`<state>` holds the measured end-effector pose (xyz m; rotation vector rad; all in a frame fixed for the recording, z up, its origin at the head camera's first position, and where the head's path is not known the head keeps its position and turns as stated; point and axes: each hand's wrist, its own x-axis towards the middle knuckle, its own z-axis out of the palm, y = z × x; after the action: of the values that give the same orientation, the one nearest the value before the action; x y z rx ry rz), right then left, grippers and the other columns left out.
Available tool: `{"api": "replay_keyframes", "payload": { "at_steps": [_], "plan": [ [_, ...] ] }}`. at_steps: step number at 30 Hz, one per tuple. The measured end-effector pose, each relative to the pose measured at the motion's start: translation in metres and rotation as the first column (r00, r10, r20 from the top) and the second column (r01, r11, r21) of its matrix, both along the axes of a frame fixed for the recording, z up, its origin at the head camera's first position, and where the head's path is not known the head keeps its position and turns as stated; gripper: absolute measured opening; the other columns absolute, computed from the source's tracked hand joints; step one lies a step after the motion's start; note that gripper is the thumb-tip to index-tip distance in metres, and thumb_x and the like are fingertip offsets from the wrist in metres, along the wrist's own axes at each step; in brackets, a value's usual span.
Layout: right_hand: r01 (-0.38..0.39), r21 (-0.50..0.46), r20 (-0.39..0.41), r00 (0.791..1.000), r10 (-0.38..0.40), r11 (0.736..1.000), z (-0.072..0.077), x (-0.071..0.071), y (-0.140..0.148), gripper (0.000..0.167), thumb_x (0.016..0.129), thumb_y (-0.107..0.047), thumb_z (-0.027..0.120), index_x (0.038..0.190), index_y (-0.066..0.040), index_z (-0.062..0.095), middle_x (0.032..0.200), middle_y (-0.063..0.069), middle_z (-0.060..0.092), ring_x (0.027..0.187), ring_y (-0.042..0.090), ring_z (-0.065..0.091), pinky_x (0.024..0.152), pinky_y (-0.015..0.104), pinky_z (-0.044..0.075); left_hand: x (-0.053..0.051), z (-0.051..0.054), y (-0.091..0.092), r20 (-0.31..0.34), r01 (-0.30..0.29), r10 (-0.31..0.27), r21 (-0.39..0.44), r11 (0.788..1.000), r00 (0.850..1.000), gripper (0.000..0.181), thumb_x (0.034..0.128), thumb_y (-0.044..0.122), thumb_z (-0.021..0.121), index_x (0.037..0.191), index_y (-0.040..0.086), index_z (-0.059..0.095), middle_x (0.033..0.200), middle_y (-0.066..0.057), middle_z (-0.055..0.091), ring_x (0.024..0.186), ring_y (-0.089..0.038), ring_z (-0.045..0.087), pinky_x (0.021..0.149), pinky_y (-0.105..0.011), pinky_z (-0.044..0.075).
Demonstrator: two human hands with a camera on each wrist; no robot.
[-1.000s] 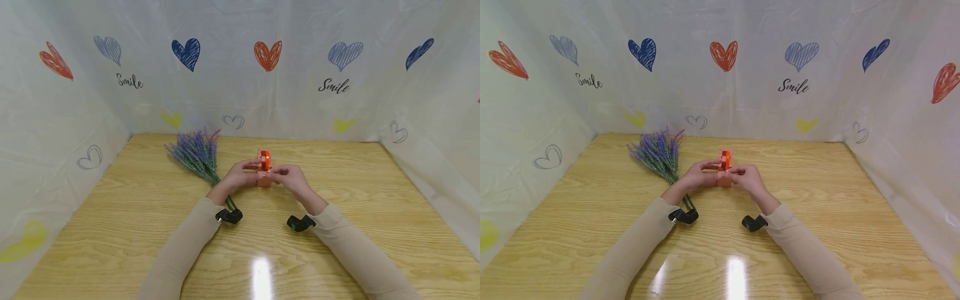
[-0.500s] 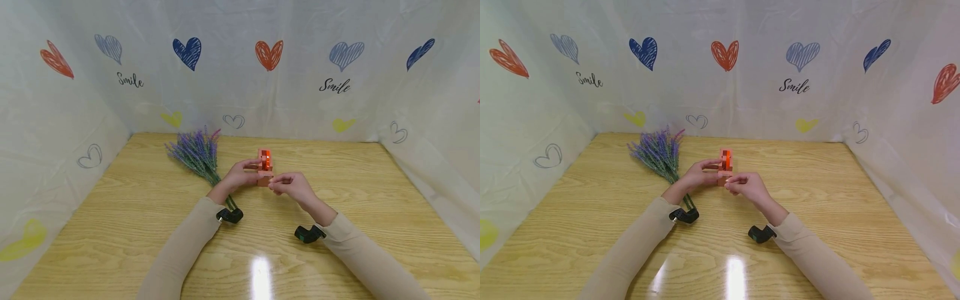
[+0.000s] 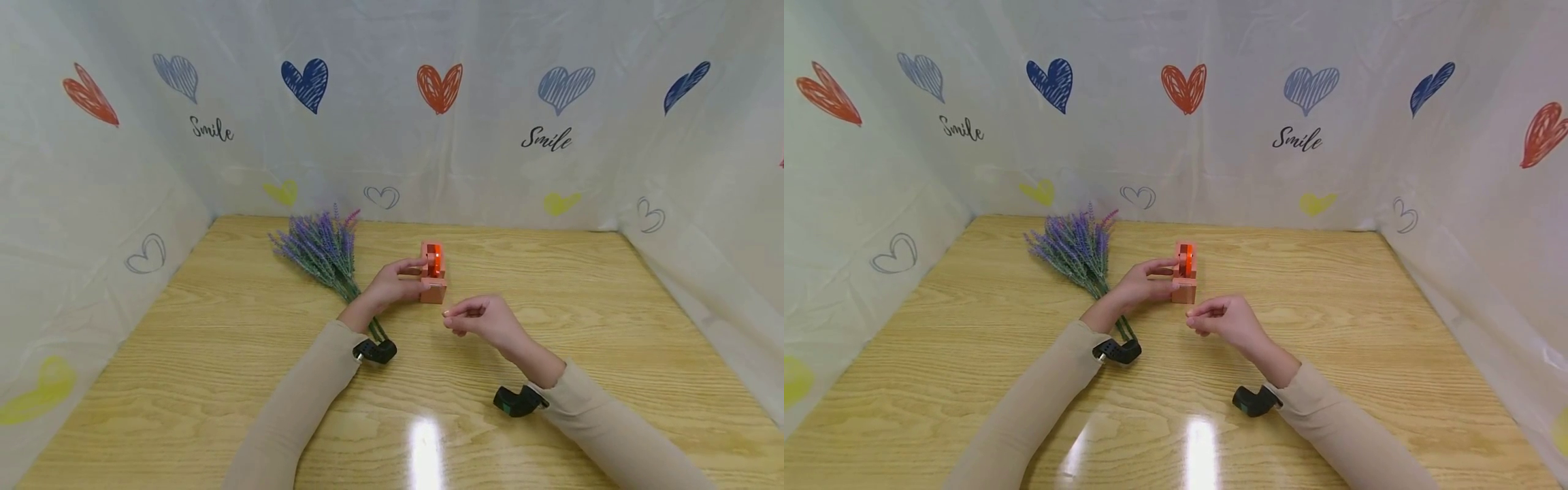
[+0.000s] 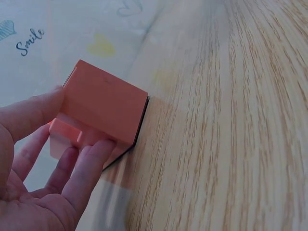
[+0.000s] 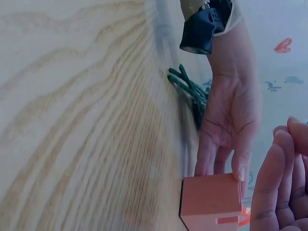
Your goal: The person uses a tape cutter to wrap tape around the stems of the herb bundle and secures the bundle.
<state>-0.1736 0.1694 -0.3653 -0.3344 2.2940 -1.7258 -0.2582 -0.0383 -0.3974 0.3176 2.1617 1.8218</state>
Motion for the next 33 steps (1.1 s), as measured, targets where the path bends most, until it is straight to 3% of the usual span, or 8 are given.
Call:
{"api": "replay_keyframes", "payload": {
  "at_steps": [8, 20, 27, 33],
  "plan": [
    [-0.106, -0.008, -0.021, 0.994, 0.106, 0.994, -0.001, 0.009, 0.000, 0.024, 0.082, -0.009, 0.072, 0.093, 0.012, 0.067, 0.078, 0.010, 0.068, 0.067, 0.017, 0.062, 0.066, 0.041, 0.051, 0.000, 0.001, -0.001, 0.006, 0.016, -0.016, -0.005, 1.000, 1.000, 0.052, 0.0835, 0.020, 0.072, 0.133, 0.019, 0.053, 0.128, -0.009, 0.051, 0.117, -0.024, 0.048, 0.091, -0.038, 0.044],
    [-0.119, -0.021, -0.018, 0.993, 0.118, 0.993, -0.005, 0.018, 0.006, 0.021, 0.081, -0.006, 0.072, 0.090, 0.012, 0.067, 0.078, 0.011, 0.068, 0.064, 0.014, 0.061, 0.063, 0.035, 0.052, 0.001, 0.001, -0.001, 0.013, 0.007, -0.007, -0.011, 1.000, 1.000, 0.053, 0.0829, 0.018, 0.072, 0.133, 0.021, 0.054, 0.128, -0.009, 0.050, 0.116, -0.023, 0.048, 0.091, -0.038, 0.044],
    [-0.170, -0.032, -0.032, 0.985, 0.169, 0.985, -0.004, 0.026, 0.005, 0.021, 0.081, -0.004, 0.072, 0.090, 0.015, 0.066, 0.078, 0.014, 0.067, 0.063, 0.013, 0.060, 0.061, 0.033, 0.052, 0.003, 0.005, -0.001, 0.019, 0.003, -0.003, -0.003, 1.000, 1.000, 0.054, 0.0829, 0.016, 0.072, 0.133, 0.019, 0.053, 0.129, -0.012, 0.050, 0.117, -0.026, 0.047, 0.090, -0.038, 0.044],
    [-0.221, -0.033, -0.056, 0.974, 0.219, 0.975, -0.004, 0.034, 0.002, 0.018, 0.080, -0.004, 0.072, 0.085, 0.012, 0.067, 0.075, 0.011, 0.068, 0.061, 0.012, 0.061, 0.057, 0.031, 0.051, 0.001, 0.001, 0.000, 0.006, 0.000, 0.000, -0.016, 1.000, 1.000, 0.053, 0.0835, 0.018, 0.072, 0.133, 0.019, 0.053, 0.127, -0.009, 0.051, 0.116, -0.024, 0.048, 0.091, -0.038, 0.044]
  ]
}}
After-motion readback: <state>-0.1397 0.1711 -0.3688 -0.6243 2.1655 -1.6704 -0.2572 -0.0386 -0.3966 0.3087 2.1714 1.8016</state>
